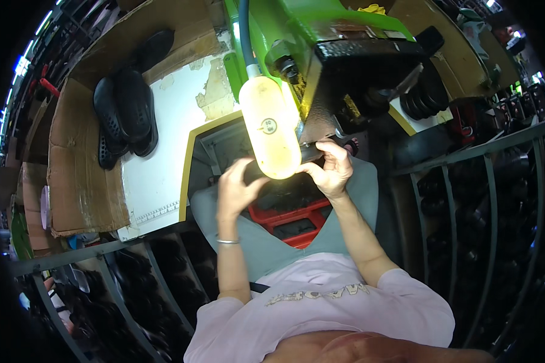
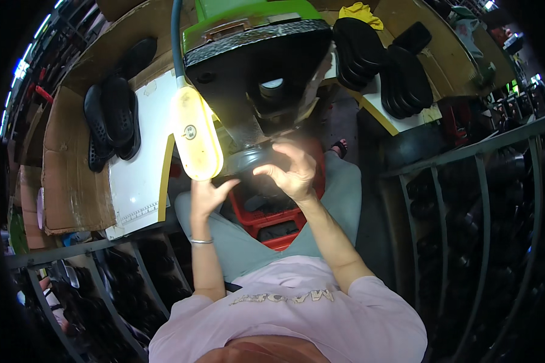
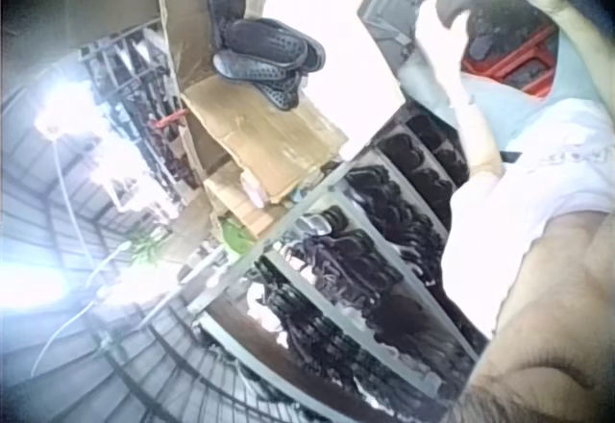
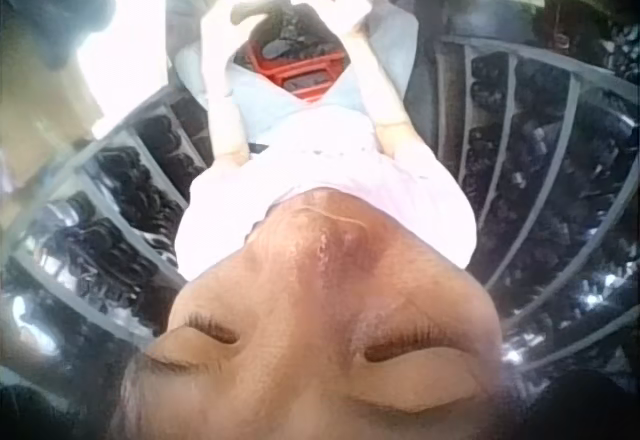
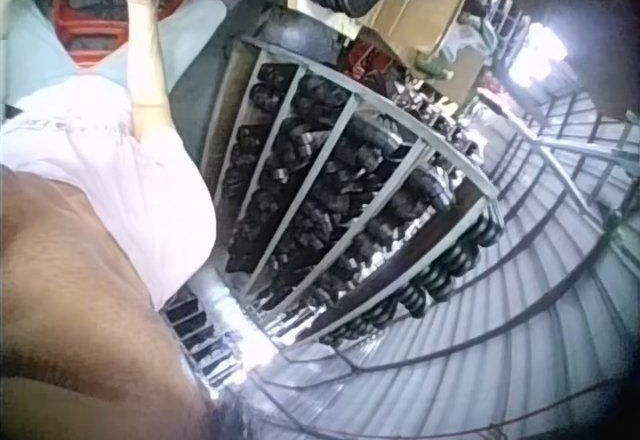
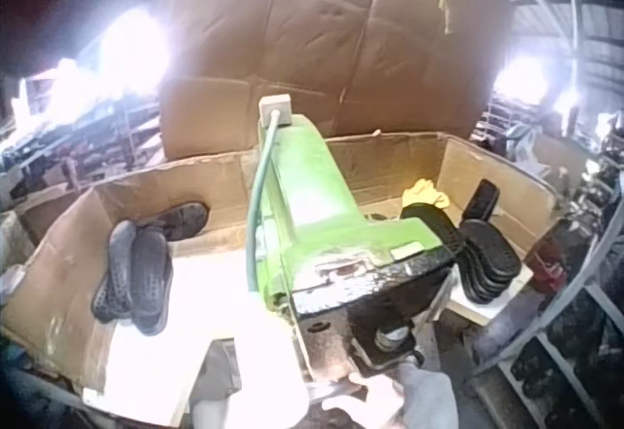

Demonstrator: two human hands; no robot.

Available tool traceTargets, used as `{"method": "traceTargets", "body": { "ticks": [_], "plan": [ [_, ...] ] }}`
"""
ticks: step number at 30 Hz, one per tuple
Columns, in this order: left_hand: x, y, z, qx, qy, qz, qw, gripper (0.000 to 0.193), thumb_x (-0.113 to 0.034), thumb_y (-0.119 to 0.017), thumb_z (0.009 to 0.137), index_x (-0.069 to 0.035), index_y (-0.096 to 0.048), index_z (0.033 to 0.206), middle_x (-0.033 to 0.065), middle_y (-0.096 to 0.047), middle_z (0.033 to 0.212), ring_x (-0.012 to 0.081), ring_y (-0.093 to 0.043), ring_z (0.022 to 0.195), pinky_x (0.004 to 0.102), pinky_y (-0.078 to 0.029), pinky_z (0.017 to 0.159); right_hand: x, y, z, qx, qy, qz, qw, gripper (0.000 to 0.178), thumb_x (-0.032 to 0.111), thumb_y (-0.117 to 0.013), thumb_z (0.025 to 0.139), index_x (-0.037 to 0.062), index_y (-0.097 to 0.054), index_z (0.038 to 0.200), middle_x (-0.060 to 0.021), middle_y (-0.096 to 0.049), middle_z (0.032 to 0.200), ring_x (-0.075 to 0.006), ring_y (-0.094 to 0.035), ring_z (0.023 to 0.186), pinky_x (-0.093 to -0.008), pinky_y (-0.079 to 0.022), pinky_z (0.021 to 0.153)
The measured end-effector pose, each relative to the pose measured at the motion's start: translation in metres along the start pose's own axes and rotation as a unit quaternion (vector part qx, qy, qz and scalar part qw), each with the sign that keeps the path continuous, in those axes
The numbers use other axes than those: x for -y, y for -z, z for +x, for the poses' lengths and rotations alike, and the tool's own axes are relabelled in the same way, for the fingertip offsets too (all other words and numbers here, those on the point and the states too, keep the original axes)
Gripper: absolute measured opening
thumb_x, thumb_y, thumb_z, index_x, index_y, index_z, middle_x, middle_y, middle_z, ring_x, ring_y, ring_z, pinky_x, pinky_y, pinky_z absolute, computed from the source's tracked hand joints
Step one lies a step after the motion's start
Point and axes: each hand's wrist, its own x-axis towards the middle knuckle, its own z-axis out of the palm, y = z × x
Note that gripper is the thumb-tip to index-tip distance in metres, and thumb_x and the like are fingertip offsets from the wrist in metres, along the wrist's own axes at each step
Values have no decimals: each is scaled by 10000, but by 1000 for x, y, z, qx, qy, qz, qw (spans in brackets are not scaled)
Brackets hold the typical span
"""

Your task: The person uses a green grinding machine to smooth the soles of black slip-on shoes. They pick up shoes from a red crate, press the soles against the rotating grinding wheel, and place the finished shoes on a nearby surface. The process is repeated for multiple shoes throughout the clip.

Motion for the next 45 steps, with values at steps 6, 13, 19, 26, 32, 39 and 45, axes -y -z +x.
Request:
{"method": "traceTargets", "body": {
  "ticks": [6, 13, 19, 26, 32, 39, 45],
  "plan": [
    [-42, -61, 25, -83, -38, -190, 978, 312, -41, -834, 684, -3, -643, 928, 60, -678, 854, 134, -629, 774, 276, -515, 727, -8, 12, 2, -34, -82, 83, 993, 649, 154, -905, 639, 1, -548, 1158, -112, -646, 1065, -179, -624, 975, -312, -513, 858],
    [-54, -88, 9, -132, 35, -370, 919, 341, 7, -817, 726, 3, -597, 987, 56, -650, 953, 131, -613, 863, 265, -497, 808, -76, 28, -59, -36, -342, 176, 922, 443, 113, -764, 729, 45, -553, 1112, -55, -593, 1027, -158, -594, 967, -290, -498, 837],
    [-49, -104, -1, -153, 85, -447, 877, 440, -5, -828, 727, 0, -546, 1064, 58, -629, 970, 149, -619, 895, 289, -514, 847, -75, 86, -40, -176, -326, 81, 925, 355, 15, -752, 691, 89, -565, 983, 0, -517, 910, -102, -510, 851, -253, -446, 751],
    [-55, -75, 2, -120, 92, -493, 857, 483, 107, -796, 673, -14, -531, 1058, 61, -591, 990, 156, -610, 926, 301, -507, 875, 37, 124, 70, -69, -103, -240, 963, 397, 21, -862, 634, 34, -565, 897, -15, -571, 854, -117, -561, 801, -255, -475, 741],
    [3, -48, -33, -188, 106, -455, 864, 509, 57, -847, 618, -43, -555, 1022, 76, -618, 1031, 182, -608, 1005, 310, -494, 894, 37, 88, 73, -6, -124, -173, 977, 483, 71, -899, 583, 28, -549, 914, -26, -575, 866, -132, -564, 809, -264, -474, 765],
    [30, 31, -78, -207, 77, -538, 814, 446, 36, -804, 705, -58, -545, 1056, 46, -561, 1030, 184, -597, 914, 318, -504, 836, 40, 7, 34, 38, -139, -134, 980, 738, 214, -966, 502, 20, -516, 1054, -90, -580, 983, -213, -574, 902, -334, -478, 831],
    [-5, 32, -111, -60, -67, -129, 988, 313, 90, -726, 601, -33, -622, 869, 113, -659, 898, 285, -668, 890, 384, -540, 822, 64, -24, -52, -40, -571, 267, 775, 668, -15, -735, 759, 14, -422, 1348, -116, -529, 1271, -257, -545, 1148, -371, -457, 970]
  ]
}}
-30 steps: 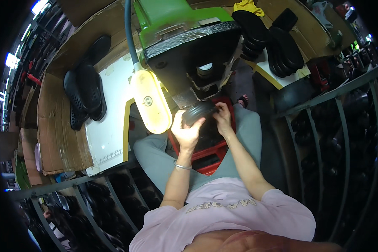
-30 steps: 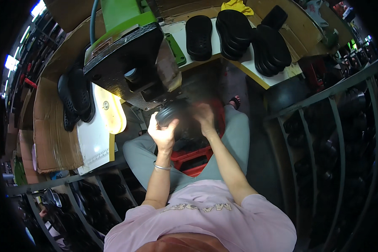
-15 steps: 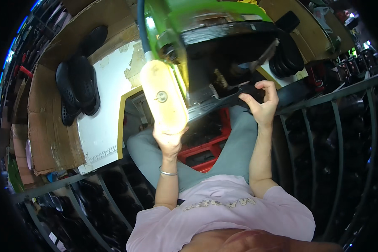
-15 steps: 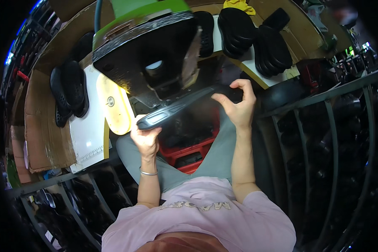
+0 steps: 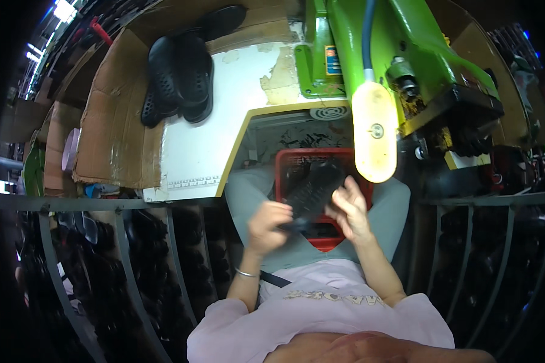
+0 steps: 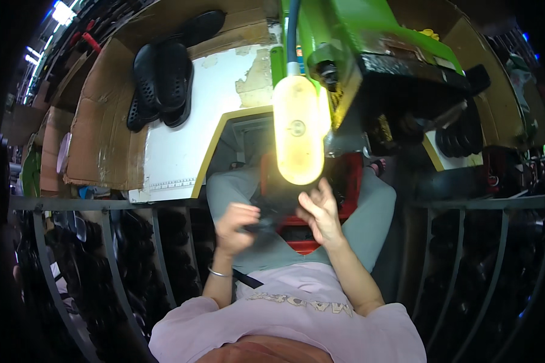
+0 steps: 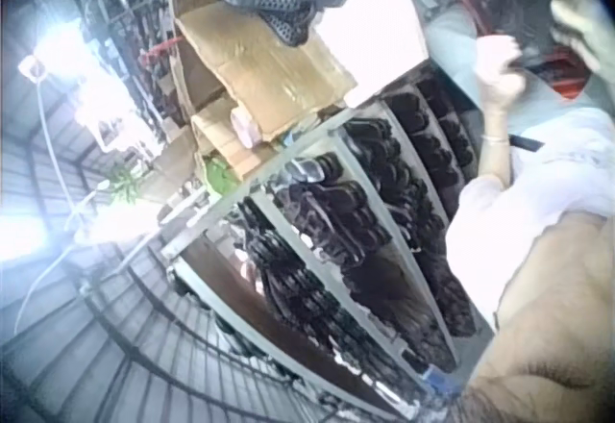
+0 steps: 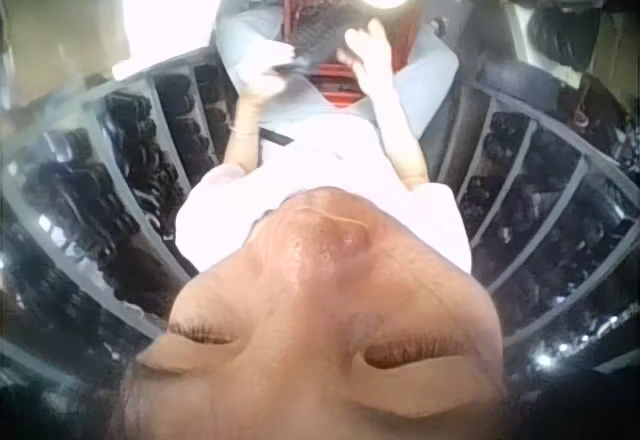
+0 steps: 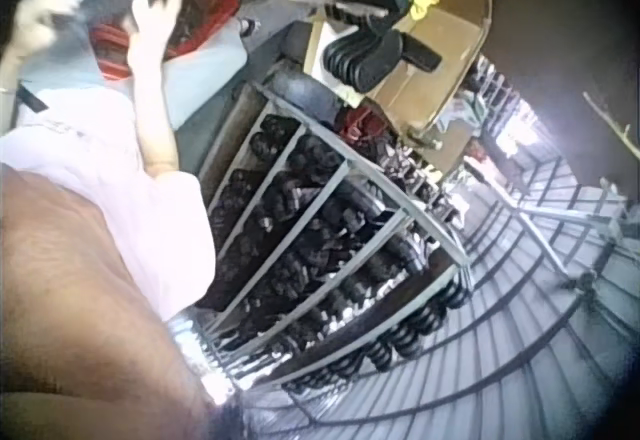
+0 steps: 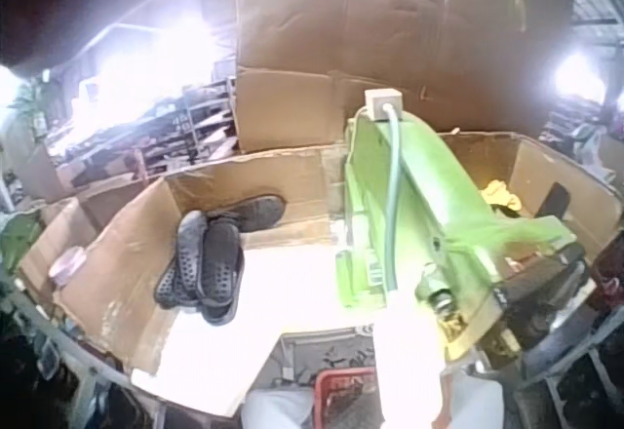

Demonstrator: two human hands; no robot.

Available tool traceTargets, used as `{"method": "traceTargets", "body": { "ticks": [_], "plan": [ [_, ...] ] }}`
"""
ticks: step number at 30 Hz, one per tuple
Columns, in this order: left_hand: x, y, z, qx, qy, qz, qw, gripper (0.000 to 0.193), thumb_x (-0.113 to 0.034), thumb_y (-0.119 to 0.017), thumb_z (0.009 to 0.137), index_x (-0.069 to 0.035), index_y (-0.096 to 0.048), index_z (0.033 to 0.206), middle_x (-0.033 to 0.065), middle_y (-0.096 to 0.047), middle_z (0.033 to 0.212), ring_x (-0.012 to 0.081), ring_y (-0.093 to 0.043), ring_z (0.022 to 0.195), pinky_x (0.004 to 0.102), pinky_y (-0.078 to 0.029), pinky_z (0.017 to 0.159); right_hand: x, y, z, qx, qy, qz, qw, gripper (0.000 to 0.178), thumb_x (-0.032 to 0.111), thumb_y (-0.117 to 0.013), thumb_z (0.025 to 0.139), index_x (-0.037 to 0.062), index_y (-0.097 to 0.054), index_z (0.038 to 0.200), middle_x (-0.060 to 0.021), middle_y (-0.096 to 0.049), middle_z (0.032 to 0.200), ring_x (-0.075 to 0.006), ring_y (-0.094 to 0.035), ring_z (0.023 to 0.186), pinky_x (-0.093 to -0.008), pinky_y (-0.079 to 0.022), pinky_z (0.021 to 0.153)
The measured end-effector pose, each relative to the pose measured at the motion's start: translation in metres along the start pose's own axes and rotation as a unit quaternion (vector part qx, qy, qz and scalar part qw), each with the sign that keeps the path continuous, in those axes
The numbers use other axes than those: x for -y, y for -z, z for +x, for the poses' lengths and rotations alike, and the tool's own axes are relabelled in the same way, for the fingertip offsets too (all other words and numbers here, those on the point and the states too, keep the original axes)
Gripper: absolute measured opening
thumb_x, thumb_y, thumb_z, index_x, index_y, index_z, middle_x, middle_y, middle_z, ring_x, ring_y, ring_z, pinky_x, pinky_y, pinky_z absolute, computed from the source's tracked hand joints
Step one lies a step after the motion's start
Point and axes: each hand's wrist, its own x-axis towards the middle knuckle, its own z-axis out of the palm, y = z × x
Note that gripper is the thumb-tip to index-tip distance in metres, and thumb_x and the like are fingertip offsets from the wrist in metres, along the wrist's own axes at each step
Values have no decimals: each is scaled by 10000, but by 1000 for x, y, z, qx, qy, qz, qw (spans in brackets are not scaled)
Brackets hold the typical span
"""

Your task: The person uses a green grinding machine to smooth the soles of black slip-on shoes. They pick up shoes from a red crate, press the soles against the rotating grinding wheel, and place the finished shoes on a nearby surface. The process is repeated for multiple shoes throughout the clip.

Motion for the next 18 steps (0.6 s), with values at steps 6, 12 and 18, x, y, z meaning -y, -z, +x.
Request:
{"method": "traceTargets", "body": {
  "ticks": [6, 12, 18],
  "plan": [
    [-21, 2, 84, 168, -19, 107, 980, 381, -56, -783, 659, -57, -659, 1019, 115, -591, 1159, 339, -489, 1223, 464, -386, 1053, 12, 98, -27, 60, -177, -61, 980, 592, -97, -568, 746, -78, -453, 1327, -149, -587, 1247, -211, -606, 1098, -324, -478, 975],
    [114, 156, 173, 11, 29, 653, 756, 759, 109, -577, 653, -240, -569, 1327, 104, -269, 1567, 465, -292, 1369, 557, -253, 1122, 219, 126, -78, 10, 136, -339, 931, 748, -27, -622, 778, -66, -314, 1459, -177, -469, 1416, -227, -455, 1306, -341, -329, 1101],
    [148, 192, 206, 55, -106, 580, 806, 383, 53, -623, 763, -5, -629, 1142, 132, -589, 1292, 338, -469, 1289, 498, -278, 1134, 364, 175, 7, -247, 277, -432, 822, 696, 10, -581, 749, -61, -403, 1418, -162, -566, 1287, -205, -555, 1139, -284, -411, 974]
  ]
}}
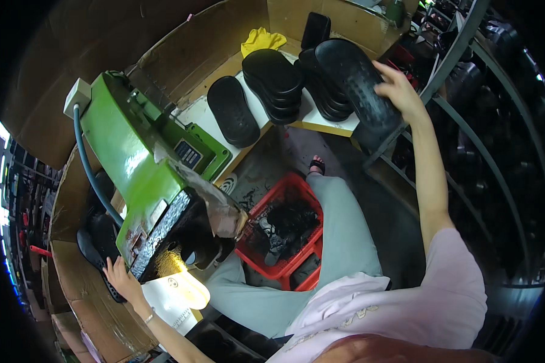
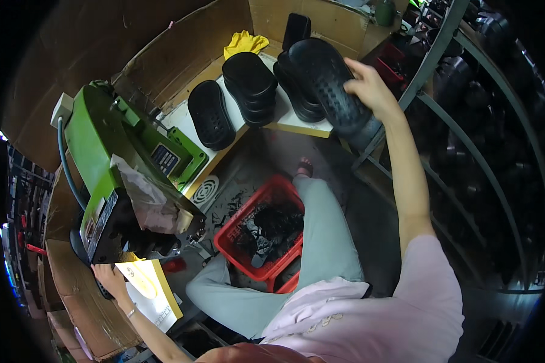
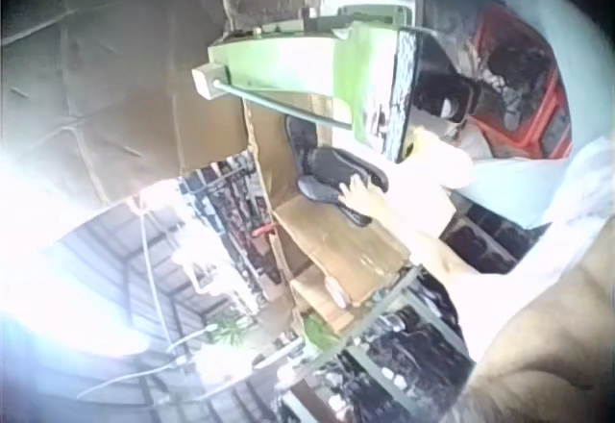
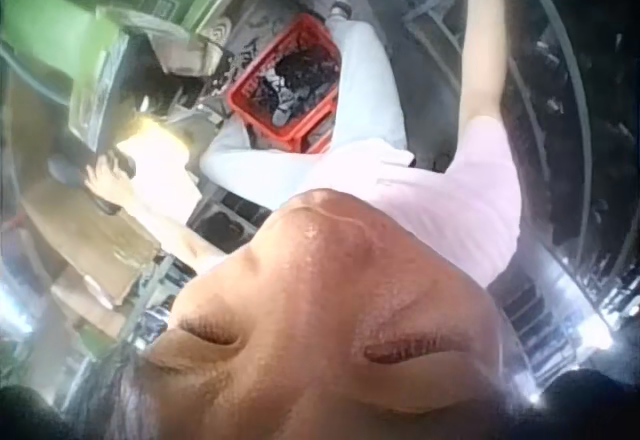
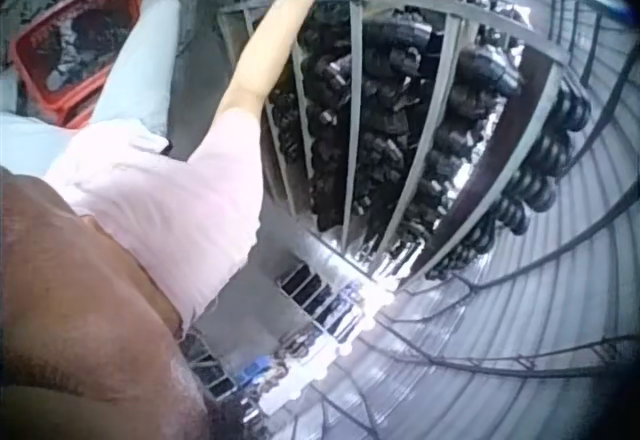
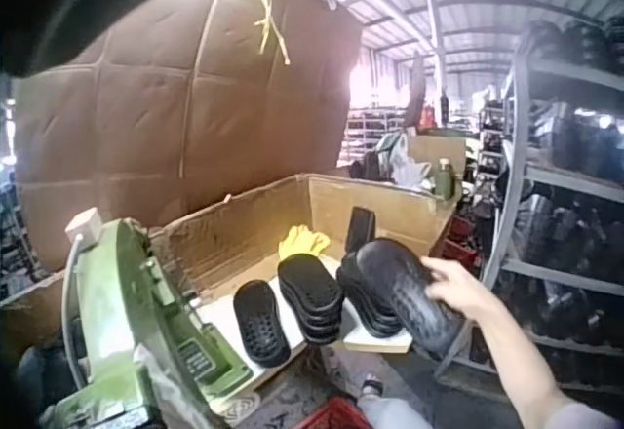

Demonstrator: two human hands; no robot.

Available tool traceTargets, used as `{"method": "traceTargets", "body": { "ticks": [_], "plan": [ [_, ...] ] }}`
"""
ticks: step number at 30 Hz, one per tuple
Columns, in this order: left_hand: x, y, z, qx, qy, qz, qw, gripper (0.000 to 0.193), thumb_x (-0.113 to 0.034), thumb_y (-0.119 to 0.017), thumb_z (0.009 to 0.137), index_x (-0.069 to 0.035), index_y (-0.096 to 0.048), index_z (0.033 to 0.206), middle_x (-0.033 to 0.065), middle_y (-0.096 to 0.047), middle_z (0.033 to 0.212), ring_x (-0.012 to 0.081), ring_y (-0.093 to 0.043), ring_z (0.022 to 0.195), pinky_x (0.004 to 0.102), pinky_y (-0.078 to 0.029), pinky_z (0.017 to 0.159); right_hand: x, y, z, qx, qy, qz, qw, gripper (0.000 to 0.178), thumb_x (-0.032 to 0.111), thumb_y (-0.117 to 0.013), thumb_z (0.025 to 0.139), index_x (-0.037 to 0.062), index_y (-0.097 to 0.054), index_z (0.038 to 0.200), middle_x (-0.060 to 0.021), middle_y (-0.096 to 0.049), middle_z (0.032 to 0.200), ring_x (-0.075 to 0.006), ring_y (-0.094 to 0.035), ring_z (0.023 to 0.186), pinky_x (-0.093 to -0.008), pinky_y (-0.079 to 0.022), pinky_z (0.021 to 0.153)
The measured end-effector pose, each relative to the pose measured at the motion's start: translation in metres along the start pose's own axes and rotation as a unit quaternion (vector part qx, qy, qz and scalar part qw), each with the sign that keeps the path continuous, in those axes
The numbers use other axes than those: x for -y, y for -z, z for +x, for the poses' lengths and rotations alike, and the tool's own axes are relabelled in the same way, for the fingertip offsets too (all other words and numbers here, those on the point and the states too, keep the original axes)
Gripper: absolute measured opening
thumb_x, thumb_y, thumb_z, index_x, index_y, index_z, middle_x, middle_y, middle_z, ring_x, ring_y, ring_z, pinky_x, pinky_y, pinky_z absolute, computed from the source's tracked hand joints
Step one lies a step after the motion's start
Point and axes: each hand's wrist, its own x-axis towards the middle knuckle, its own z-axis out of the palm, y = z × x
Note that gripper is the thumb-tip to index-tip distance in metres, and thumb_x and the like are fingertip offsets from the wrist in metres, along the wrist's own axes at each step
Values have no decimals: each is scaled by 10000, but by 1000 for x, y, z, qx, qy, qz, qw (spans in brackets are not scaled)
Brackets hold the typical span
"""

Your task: The person uses a green grinding machine to smooth the soles of black slip-on shoes. They pick up shoes from a red crate, press the soles against the rotating grinding wheel, and place the finished shoes on a nearby surface. The process is repeated for multiple shoes throughout the clip.

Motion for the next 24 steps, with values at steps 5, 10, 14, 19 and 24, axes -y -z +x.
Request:
{"method": "traceTargets", "body": {
  "ticks": [5, 10, 14, 19, 24],
  "plan": [
    [-70, 108, -24, -117, 270, -288, 911, 344, -20, -667, 865, 61, -577, 1187, 150, -629, 1073, 240, -599, 1007, 359, -467, 919, -65, 16, 147, 26, -98, -89, 991, 571, -6, -582, 722, -80, -543, 1286, -120, -664, 1034, -169, -618, 890, -294, -483, 811],
    [-114, 147, -148, -110, 180, -368, 905, 517, -134, -789, 774, 39, -571, 1209, 141, -599, 1145, 248, -570, 1024, 370, -456, 924, -94, 2, 143, -183, 88, -250, 947, 432, 40, -634, 714, -64, -642, 1134, -153, -695, 943, -185, -625, 834, -313, -495, 808],
    [-257, 155, -114, -93, 220, -539, 808, 456, -227, -851, 612, 59, -638, 896, 237, -679, 892, 342, -658, 851, 416, -517, 794, -33, -83, -11, -211, 295, -80, 928, 236, -24, -587, 809, 3, -642, 1037, -139, -609, 1069, -233, -585, 1024, -333, -477, 866],
    [-329, 77, -96, -83, 248, -767, 586, 654, -197, -893, 680, 36, -568, 1197, 149, -613, 1068, 227, -610, 970, 331, -488, 866, -70, -166, -152, 245, 0, 312, 918, 692, 336, -744, 846, 57, -444, 1404, -100, -527, 1293, -167, -527, 1139, -336, -460, 940],
    [-333, 41, -69, -110, 206, -779, 582, 633, -125, -875, 696, 19, -552, 1222, 130, -584, 1160, 228, -605, 1020, 339, -481, 908, -48, -190, -142, 101, 62, 365, 924, 914, 296, -871, 716, 69, -351, 1432, -140, -459, 1270, -224, -527, 1162, -357, -431, 1017]
  ]
}}
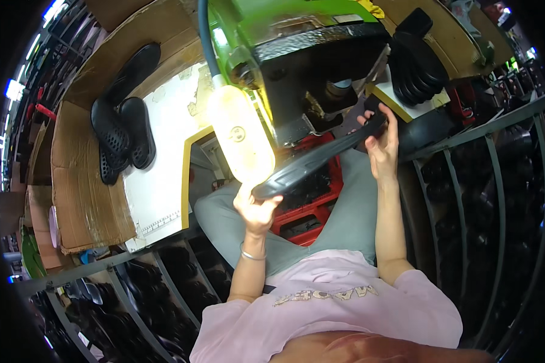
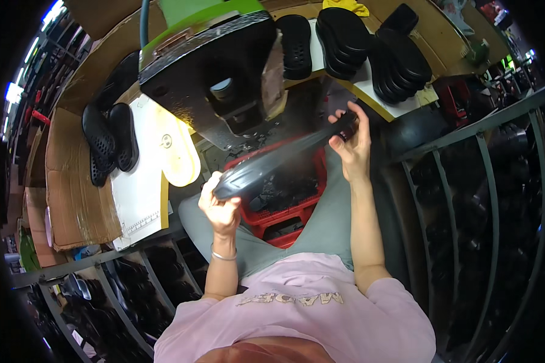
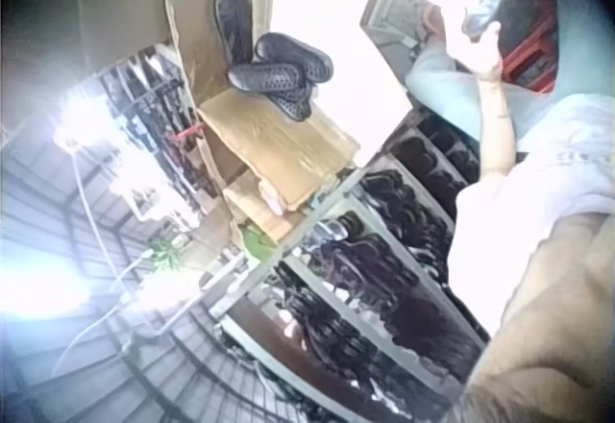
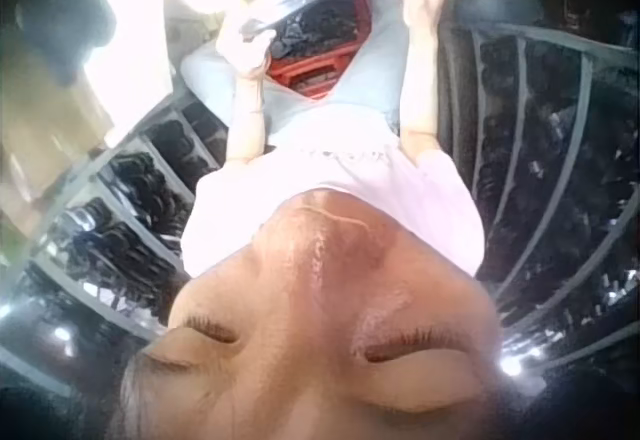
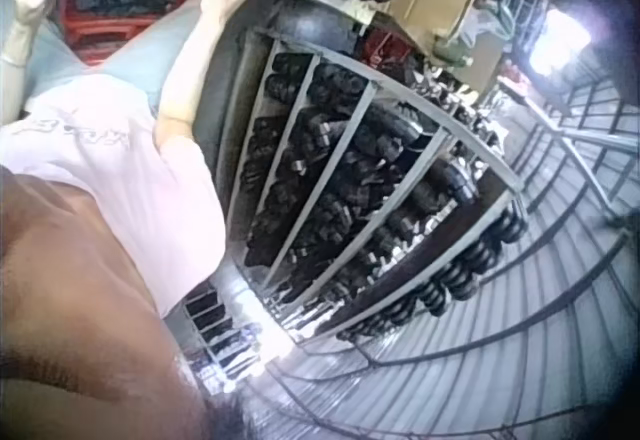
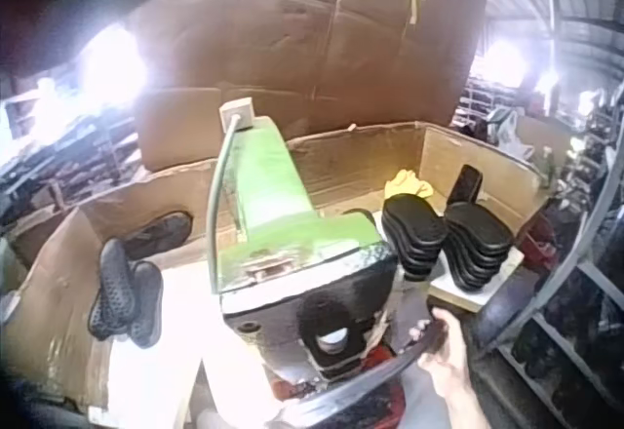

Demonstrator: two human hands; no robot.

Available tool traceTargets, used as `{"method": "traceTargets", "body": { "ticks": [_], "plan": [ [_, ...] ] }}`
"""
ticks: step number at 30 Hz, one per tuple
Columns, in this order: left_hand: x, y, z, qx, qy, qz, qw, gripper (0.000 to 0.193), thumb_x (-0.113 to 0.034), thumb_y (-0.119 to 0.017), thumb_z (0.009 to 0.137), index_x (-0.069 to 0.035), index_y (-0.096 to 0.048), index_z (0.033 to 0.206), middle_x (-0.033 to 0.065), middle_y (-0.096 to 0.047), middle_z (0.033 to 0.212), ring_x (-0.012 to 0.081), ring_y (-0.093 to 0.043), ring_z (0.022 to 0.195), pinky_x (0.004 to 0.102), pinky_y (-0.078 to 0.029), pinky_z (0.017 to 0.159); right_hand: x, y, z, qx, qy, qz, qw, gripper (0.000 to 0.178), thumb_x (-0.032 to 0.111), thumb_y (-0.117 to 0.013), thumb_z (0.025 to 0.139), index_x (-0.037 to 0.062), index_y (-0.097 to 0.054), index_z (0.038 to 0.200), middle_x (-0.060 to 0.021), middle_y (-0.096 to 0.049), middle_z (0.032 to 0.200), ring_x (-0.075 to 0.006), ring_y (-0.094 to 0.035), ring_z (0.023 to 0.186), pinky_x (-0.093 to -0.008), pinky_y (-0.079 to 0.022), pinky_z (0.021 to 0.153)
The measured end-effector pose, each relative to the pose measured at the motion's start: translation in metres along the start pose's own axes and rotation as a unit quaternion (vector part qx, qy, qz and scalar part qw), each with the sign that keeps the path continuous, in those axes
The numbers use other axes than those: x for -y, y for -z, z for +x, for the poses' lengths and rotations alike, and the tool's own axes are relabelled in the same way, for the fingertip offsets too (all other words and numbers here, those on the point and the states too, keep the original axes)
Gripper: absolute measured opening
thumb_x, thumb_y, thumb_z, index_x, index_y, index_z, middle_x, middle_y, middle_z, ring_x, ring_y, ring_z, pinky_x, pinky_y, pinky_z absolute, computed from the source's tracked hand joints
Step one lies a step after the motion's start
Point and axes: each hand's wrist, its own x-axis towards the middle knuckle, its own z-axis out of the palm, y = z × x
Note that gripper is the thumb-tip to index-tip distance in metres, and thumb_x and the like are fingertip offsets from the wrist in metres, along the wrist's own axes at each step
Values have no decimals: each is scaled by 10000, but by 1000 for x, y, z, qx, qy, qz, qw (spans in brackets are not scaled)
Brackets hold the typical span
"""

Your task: The person uses a green grinding machine to smooth the soles of black slip-on shoes. They pick up shoes from a red crate, press the soles against the rotating grinding wheel, and place the finished shoes on a nearby surface. The process is repeated for multiple shoes throughout the clip.

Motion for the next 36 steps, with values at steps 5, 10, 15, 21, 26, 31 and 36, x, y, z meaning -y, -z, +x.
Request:
{"method": "traceTargets", "body": {
  "ticks": [5, 10, 15, 21, 26, 31, 36],
  "plan": [
    [2, 0, 25, -12, -20, 5, 1000, 562, -99, -871, 677, 71, -580, 1128, 107, -636, 1014, 193, -614, 952, 307, -488, 842, -7, -14, 34, 13, 23, -27, 999, 890, 240, -891, 688, 76, -398, 1410, -105, -509, 1208, -210, -554, 1112, -327, -475, 952],
    [-10, 21, 22, -22, -38, -41, 998, 531, -90, -869, 670, 6, -584, 1109, 92, -588, 923, 261, -611, 936, 392, -498, 890, -14, -35, 22, 18, 35, -38, 999, 885, 215, -901, 661, 56, -430, 1393, -74, -545, 1124, -187, -568, 1076, -317, -485, 932],
    [-30, 53, 25, -58, -85, -47, 994, 449, -138, -860, 684, -12, -553, 988, 78, -521, 870, 256, -576, 854, 584, -490, 955, -26, -60, 2, 45, 36, -61, 996, 844, 67, -867, 679, -37, -410, 1381, -96, -561, 1163, -171, -599, 1015, -281, -554, 828],
    [-12, 124, 9, -47, -17, -55, 997, 391, -99, -861, 670, -1, -584, 929, 53, -523, 817, 178, -514, 783, 605, -432, 1024, -25, -104, -24, 37, 124, -93, 987, 464, -24, -826, 685, -68, -635, 1106, -75, -636, 949, -157, -638, 814, -286, -552, 651],
    [5, 132, 18, 111, 99, 360, 921, 405, -15, -843, 607, 42, -638, 951, 134, -673, 917, 233, -662, 943, 368, -492, 939, -18, -116, -21, 7, 274, -259, 926, 324, 39, -862, 577, -34, -658, 818, -87, -636, 768, -212, -608, 659, -330, -487, 590],
    [-3, -7, 51, 74, -73, 369, 924, 344, -105, -843, 691, -23, -688, 987, 101, -699, 907, 240, -675, 814, 319, -530, 773, -25, -109, -20, 7, 302, -277, 912, 352, 74, -853, 623, -43, -670, 901, -122, -670, 839, -203, -641, 711, -303, -513, 649],
    [24, -43, 40, -23, 2, 159, 987, 288, -11, -795, 742, 7, -658, 994, 71, -686, 934, 131, -629, 855, 263, -499, 788, -119, -67, -26, 29, -62, 31, 997, 308, 95, -760, 801, -26, -660, 1067, -44, -673, 997, -120, -611, 864, -246, -490, 743]
  ]
}}
